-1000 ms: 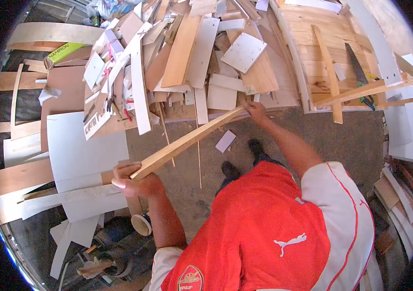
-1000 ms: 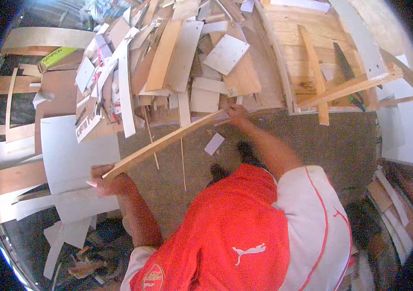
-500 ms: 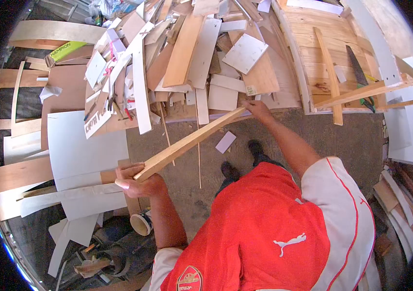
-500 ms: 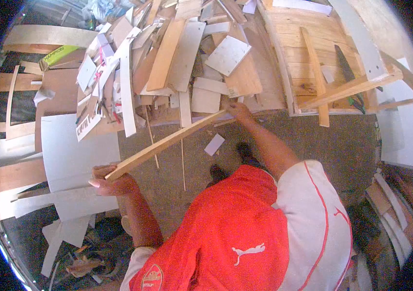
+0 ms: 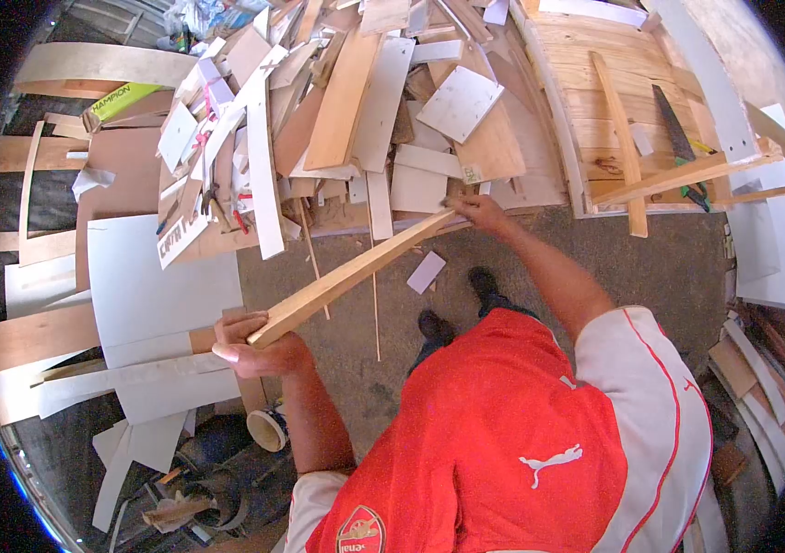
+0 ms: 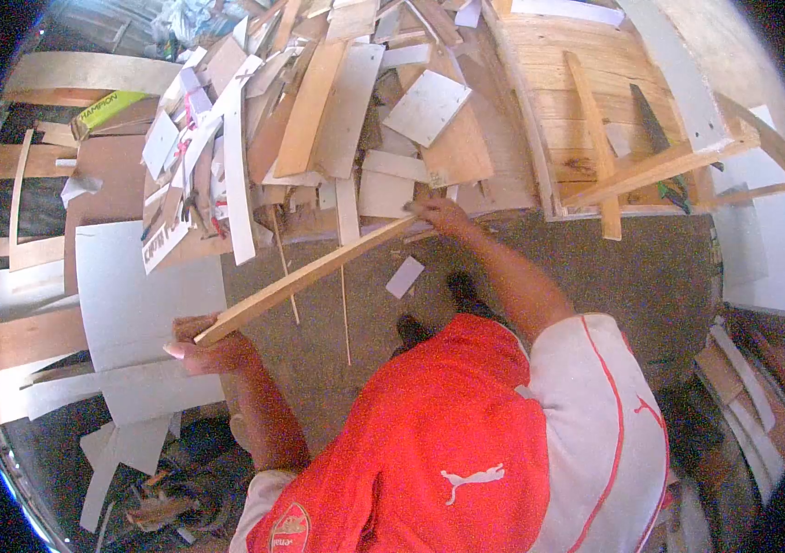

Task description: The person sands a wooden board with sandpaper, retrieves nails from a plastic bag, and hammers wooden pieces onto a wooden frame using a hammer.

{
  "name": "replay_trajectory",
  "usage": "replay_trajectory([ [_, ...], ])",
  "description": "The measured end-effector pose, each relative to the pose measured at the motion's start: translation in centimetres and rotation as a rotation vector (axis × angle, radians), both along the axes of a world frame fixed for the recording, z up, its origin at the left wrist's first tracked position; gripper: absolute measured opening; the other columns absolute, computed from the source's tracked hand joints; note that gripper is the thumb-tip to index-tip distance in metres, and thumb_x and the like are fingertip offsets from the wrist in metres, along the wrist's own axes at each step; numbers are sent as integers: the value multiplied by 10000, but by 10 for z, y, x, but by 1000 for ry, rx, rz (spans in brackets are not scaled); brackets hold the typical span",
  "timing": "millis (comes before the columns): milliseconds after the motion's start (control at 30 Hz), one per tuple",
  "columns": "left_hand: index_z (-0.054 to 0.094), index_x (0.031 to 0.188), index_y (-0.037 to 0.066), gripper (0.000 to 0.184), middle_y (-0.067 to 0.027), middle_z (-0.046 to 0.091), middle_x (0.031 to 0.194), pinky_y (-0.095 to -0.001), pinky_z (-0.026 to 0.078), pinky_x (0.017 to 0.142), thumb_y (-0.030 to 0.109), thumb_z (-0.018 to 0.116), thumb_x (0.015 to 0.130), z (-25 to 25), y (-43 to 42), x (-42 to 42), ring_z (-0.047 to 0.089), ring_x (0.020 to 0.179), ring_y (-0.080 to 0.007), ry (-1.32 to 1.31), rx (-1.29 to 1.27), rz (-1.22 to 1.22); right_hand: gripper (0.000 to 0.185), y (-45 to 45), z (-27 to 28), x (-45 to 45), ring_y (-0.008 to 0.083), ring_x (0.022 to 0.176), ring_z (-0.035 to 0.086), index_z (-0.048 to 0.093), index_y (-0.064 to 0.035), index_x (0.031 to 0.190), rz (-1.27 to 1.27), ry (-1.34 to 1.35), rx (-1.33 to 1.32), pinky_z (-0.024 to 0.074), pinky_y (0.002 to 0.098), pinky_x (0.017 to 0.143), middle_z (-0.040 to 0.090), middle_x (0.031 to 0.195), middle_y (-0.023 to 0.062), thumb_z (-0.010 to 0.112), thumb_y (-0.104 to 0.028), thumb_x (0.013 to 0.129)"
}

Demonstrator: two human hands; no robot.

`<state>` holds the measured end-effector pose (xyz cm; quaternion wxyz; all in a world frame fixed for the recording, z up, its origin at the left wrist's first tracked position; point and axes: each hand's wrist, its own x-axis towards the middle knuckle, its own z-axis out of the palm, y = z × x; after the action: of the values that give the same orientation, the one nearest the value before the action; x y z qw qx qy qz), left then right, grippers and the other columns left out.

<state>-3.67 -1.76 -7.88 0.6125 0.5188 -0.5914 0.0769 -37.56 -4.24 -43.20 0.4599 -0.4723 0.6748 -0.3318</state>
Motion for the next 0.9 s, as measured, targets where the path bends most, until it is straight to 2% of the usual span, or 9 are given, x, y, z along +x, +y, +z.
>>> replay_trajectory([
  [133,420,646,65,613,-76,496,590,-340,450,526,436,154,1055,5,0,-2,509,539,-214,-127,13,98,559,-1,-18,-12,213,862,666,731,-61,1130,-105,150,146,512,398,825,730,920,143,614,-559,905],
  [300,419,647,62,586,-71,496,581,-347,460,540,395,172,1061,-1,-4,4,520,548,-216,72,51,73,570,6,4,3,299,882,686,734,-45,1081,6,-51,-92,513,442,822,722,918,180,586,-569,911],
  [433,427,646,63,589,-76,503,573,-349,465,549,385,170,1066,2,-6,6,521,552,-222,-115,26,102,627,5,-11,-4,368,915,687,730,-33,1045,-168,334,138,510,479,839,710,910,209,529,-614,920],
  [533,456,665,53,578,-86,517,586,-354,467,553,363,191,1074,0,-11,16,518,552,-241,-101,95,179,671,-3,-15,-12,378,942,682,717,-26,1065,-132,325,160,499,505,867,710,928,204,498,-643,919],
  [633,530,750,24,520,-100,535,633,-368,473,577,333,268,1077,-9,-18,40,509,568,-267,102,238,323,672,1,-21,-6,321,863,702,700,-25,1036,-289,284,-36,535,477,764,704,912,180,510,-657,913],
  [700,606,853,-9,489,-123,562,712,-388,485,621,342,342,1067,-31,-24,80,518,620,-283,382,286,319,654,12,-8,-13,259,765,685,685,-26,1000,-235,19,191,539,422,671,688,871,140,517,-653,919],
  [733,618,912,-29,472,-139,576,780,-397,489,653,353,379,1053,-52,-24,101,531,674,-284,365,242,376,647,17,0,-16,228,716,676,678,-26,982,-208,-115,306,540,394,624,680,851,119,520,-650,922],
  [800,632,1018,-63,478,-170,596,914,-414,495,718,375,442,1026,-83,-17,127,555,782,-286,364,178,449,622,21,-41,-14,174,649,626,663,-29,944,-267,-49,204,515,339,565,647,799,81,526,-636,929],
  [900,628,1121,-97,528,-208,596,1080,-431,494,803,399,495,995,-92,5,127,573,924,-295,474,163,442,606,39,-13,-11,150,600,579,654,-20,924,-299,-202,217,499,311,539,623,758,48,537,-614,937],
])
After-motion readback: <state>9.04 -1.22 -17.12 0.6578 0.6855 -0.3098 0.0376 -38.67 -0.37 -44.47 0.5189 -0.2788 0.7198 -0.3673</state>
